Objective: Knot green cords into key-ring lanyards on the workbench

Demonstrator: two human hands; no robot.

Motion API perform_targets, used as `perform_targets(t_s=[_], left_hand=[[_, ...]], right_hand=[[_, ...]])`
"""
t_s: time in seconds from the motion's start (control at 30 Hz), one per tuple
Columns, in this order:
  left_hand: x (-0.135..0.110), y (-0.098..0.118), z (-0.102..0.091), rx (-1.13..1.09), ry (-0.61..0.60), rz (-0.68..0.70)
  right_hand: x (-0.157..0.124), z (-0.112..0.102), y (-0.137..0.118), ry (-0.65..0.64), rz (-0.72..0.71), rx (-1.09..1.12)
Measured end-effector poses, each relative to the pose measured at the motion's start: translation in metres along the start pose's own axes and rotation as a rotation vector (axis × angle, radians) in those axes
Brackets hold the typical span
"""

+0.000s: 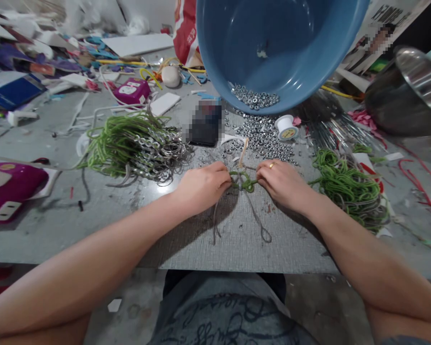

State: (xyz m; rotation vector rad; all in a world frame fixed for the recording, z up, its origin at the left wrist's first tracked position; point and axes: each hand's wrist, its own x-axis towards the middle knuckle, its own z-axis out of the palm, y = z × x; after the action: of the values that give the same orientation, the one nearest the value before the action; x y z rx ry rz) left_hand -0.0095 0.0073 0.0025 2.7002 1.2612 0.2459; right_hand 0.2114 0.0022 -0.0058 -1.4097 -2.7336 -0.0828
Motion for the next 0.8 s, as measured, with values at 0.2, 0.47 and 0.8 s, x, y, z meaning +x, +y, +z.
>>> perform_targets(t_s=[0.2, 0.47, 0.8], left_hand=[[0.000, -0.007, -0.010, 0.150, -0.091, -0.050], [0.001, -0.013, -0.027, 0.271, -0.295, -0.172], [-0.001, -0.018, -0.031, 0.371, -0.367, -0.225]], right_hand=[[-0.002, -0.001, 0.001, -0.024, -0.015, -0.056], [-0.003, -0.001, 0.002, -0.034, 0.010, -0.121], [-0.003, -0.005, -0.001, -0.056, 0.036, -0.168]])
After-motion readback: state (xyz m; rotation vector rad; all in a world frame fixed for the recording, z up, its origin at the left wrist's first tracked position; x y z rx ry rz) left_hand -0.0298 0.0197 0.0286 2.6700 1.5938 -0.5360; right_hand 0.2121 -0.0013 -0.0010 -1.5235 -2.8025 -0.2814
